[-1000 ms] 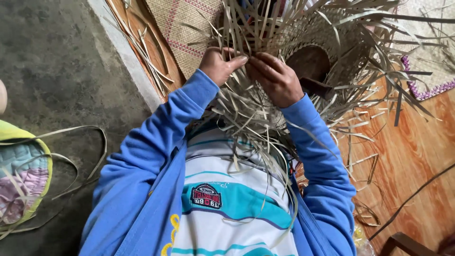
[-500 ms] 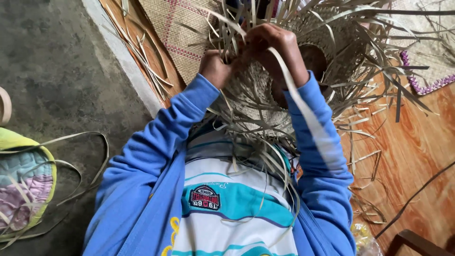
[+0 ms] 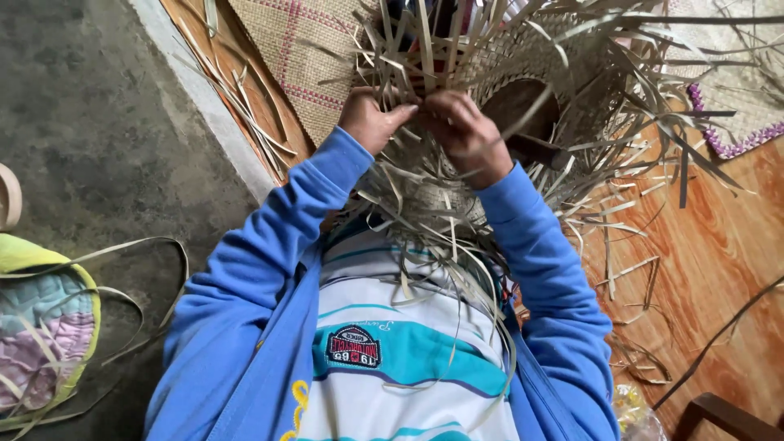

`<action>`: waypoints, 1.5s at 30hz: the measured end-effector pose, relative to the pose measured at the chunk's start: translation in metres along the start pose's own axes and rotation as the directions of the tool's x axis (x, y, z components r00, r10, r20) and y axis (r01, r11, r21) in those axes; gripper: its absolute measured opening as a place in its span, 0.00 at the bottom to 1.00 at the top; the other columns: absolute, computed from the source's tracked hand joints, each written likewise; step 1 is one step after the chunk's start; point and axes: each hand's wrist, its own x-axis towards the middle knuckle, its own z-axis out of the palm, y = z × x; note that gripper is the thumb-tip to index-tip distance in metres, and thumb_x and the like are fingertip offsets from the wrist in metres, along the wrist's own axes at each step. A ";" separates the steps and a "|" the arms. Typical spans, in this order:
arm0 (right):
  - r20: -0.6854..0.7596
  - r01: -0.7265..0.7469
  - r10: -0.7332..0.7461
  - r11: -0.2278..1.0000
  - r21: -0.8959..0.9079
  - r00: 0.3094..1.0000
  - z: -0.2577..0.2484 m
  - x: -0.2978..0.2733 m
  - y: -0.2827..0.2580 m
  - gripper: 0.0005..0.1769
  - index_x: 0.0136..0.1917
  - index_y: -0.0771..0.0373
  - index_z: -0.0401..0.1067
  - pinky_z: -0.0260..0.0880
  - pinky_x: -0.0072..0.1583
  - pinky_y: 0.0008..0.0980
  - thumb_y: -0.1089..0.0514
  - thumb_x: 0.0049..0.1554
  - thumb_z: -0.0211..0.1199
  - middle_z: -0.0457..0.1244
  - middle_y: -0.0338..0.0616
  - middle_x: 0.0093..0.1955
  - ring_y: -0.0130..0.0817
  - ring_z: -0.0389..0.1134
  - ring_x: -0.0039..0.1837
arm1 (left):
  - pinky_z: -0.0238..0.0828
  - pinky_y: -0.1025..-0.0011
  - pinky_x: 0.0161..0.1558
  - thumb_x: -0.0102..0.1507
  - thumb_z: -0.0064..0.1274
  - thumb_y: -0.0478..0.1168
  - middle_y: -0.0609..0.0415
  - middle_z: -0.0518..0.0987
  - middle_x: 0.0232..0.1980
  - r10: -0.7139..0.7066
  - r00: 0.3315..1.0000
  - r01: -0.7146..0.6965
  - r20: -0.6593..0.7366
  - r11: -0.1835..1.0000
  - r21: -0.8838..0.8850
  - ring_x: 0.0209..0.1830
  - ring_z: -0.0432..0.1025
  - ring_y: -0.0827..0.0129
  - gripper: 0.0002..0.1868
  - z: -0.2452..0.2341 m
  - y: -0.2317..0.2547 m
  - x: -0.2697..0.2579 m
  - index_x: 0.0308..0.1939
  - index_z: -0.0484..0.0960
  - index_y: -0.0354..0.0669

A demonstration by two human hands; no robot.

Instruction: The person is weaving a straw hat by hand, meticulously interlacing dried plant fibers to form the brim and crown.

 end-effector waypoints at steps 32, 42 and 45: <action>-0.164 -0.038 0.006 0.981 -0.191 0.986 -0.020 0.050 0.020 0.08 0.47 0.61 0.77 0.70 0.33 0.22 0.59 0.62 0.75 0.66 0.40 0.51 0.23 0.61 0.34 | 0.74 0.64 0.26 0.61 0.61 0.55 0.53 0.85 0.26 0.164 0.986 -0.149 -0.034 0.951 0.272 0.21 0.77 0.63 0.15 0.006 0.015 -0.007 0.37 0.91 0.50; 0.004 -0.055 0.065 0.876 -0.480 0.998 -0.030 0.029 -0.007 0.05 0.47 0.50 0.81 0.54 0.59 0.35 0.51 0.64 0.68 0.59 0.36 0.51 0.33 0.55 0.54 | 0.81 0.77 0.34 0.65 0.62 0.38 0.46 0.85 0.39 0.124 0.988 -0.083 0.088 0.924 -0.373 0.31 0.79 0.68 0.10 0.013 -0.038 0.001 0.46 0.86 0.34; -0.075 -0.069 0.042 0.910 -0.408 0.996 -0.008 0.005 -0.014 0.04 0.44 0.57 0.74 0.58 0.55 0.39 0.58 0.61 0.66 0.57 0.40 0.45 0.38 0.58 0.48 | 0.77 0.70 0.36 0.56 0.70 0.51 0.58 0.86 0.30 -0.021 0.998 0.028 -0.060 0.991 0.132 0.30 0.80 0.63 0.10 0.005 0.004 -0.009 0.36 0.89 0.55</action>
